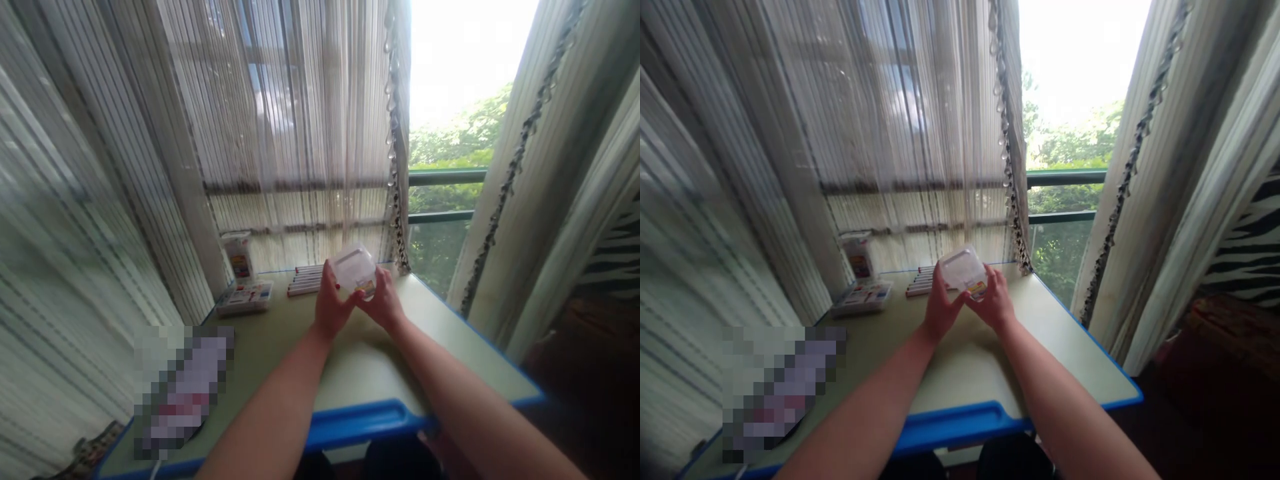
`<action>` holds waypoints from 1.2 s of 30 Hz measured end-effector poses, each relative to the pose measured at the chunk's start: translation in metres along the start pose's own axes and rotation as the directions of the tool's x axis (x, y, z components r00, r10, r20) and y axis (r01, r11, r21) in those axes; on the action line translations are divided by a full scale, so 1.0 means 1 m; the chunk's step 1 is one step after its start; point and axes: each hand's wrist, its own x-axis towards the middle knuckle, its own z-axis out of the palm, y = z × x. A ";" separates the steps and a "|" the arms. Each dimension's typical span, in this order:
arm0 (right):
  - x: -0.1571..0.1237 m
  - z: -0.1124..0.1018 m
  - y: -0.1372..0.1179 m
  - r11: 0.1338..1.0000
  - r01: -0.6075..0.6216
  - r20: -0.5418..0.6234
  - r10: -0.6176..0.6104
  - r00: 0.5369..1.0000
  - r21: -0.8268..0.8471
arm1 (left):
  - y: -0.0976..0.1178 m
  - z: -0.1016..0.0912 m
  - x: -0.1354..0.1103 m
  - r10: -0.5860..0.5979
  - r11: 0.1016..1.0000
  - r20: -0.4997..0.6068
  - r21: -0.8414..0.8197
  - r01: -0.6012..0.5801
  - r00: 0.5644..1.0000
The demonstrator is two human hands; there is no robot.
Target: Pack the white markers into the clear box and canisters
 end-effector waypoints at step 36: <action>0.004 -0.002 0.020 0.967 0.253 -0.106 -0.248 0.963 0.036 | 0.034 -0.021 0.019 -0.262 0.918 -0.200 -0.353 0.180 0.944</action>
